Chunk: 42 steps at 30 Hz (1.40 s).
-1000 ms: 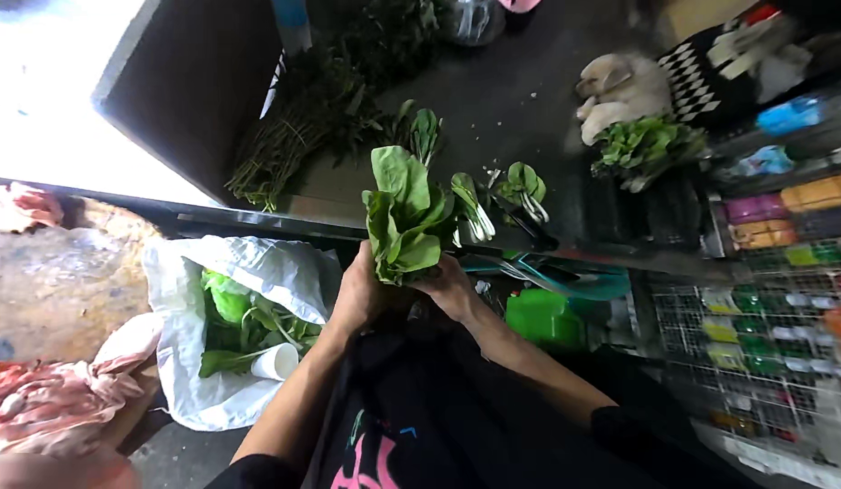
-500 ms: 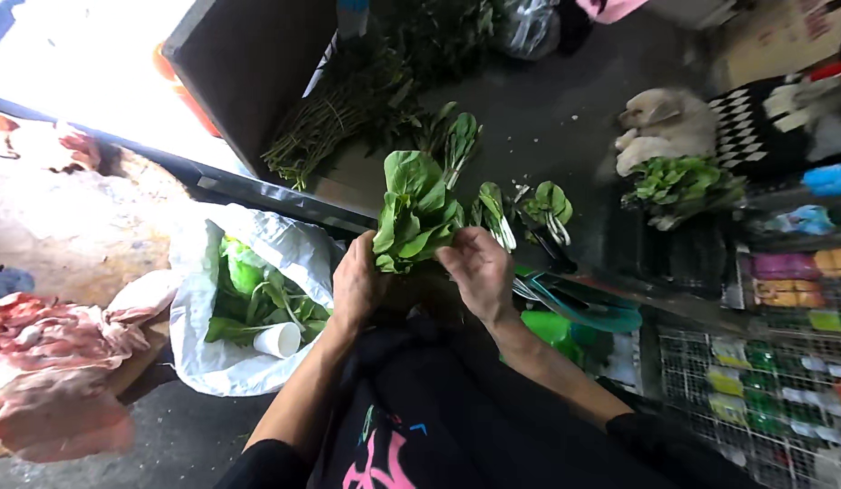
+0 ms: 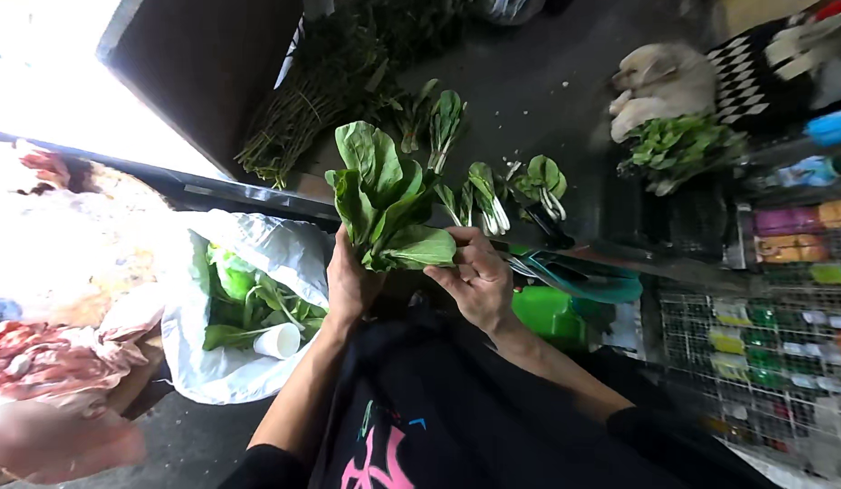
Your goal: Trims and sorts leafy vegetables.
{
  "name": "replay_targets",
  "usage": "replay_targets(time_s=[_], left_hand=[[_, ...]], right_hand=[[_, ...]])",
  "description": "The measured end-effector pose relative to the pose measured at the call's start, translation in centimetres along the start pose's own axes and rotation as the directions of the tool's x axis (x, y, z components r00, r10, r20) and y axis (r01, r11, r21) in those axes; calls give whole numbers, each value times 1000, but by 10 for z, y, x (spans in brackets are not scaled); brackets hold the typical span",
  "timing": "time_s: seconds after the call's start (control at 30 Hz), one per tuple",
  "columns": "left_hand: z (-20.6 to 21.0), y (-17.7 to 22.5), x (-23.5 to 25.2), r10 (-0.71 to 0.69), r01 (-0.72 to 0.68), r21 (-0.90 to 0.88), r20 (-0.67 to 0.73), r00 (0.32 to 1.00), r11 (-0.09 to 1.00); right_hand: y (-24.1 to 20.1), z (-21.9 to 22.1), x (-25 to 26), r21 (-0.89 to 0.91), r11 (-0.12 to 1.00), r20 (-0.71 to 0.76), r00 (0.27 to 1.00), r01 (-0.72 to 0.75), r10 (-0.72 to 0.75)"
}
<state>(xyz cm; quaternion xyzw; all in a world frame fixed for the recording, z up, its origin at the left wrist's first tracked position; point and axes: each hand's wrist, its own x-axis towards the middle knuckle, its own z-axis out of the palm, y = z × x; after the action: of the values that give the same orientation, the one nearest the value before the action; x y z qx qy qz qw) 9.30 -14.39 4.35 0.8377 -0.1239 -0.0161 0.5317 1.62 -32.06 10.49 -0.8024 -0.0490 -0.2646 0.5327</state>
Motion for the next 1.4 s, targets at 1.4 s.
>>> replay_targets(time_s=[1.4], left_hand=[[-3,-8,-20,93,-93,-14,-27,995,996]], right_hand=[[-10,-23,8,-154,907,102,920,391,-379]])
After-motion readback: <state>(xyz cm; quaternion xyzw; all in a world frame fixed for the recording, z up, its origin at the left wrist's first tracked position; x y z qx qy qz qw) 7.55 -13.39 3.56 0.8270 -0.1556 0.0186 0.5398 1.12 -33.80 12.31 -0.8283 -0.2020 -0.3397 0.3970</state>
